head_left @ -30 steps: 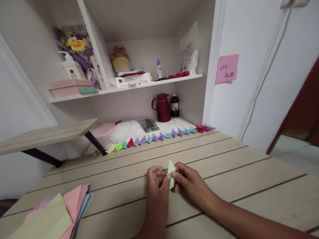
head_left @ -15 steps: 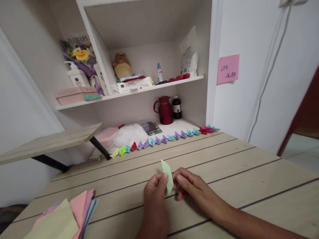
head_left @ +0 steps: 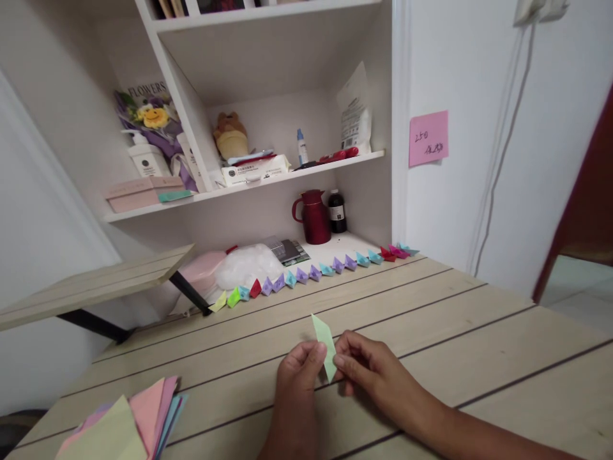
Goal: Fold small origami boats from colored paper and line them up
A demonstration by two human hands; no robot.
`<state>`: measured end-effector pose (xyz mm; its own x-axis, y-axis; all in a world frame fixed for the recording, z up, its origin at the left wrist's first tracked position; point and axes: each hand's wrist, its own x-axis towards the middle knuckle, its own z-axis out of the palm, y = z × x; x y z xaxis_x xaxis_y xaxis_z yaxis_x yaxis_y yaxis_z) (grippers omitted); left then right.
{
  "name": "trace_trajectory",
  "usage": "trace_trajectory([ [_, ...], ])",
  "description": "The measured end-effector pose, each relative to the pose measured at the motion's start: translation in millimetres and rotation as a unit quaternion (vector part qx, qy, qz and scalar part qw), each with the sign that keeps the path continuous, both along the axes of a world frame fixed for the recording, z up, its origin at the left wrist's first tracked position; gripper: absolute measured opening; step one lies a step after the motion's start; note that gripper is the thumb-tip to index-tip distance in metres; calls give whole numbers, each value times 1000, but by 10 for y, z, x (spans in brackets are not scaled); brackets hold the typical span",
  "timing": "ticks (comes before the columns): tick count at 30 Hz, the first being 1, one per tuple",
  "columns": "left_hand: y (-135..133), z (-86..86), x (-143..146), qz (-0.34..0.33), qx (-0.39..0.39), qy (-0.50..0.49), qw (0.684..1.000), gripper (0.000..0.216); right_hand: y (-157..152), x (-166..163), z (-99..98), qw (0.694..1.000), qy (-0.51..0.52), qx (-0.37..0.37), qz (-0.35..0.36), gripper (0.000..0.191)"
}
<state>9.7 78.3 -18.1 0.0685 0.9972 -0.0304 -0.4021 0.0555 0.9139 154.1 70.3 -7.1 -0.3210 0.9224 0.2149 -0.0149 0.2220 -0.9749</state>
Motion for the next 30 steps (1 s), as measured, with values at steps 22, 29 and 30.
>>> trace_trajectory([
  [22, -23, 65, -74, -48, 20, 41, 998, 34, -27, 17, 129, 998, 44, 10, -33, 36],
  [29, -70, 135, -87, -83, 36, 55, 994, 29, -20, 18, 126, 999, 44, 5, -32, 34],
  [30, -75, 143, -86, -83, 38, 55, 994, 29, -20, 18, 127, 999, 43, 5, -32, 33],
])
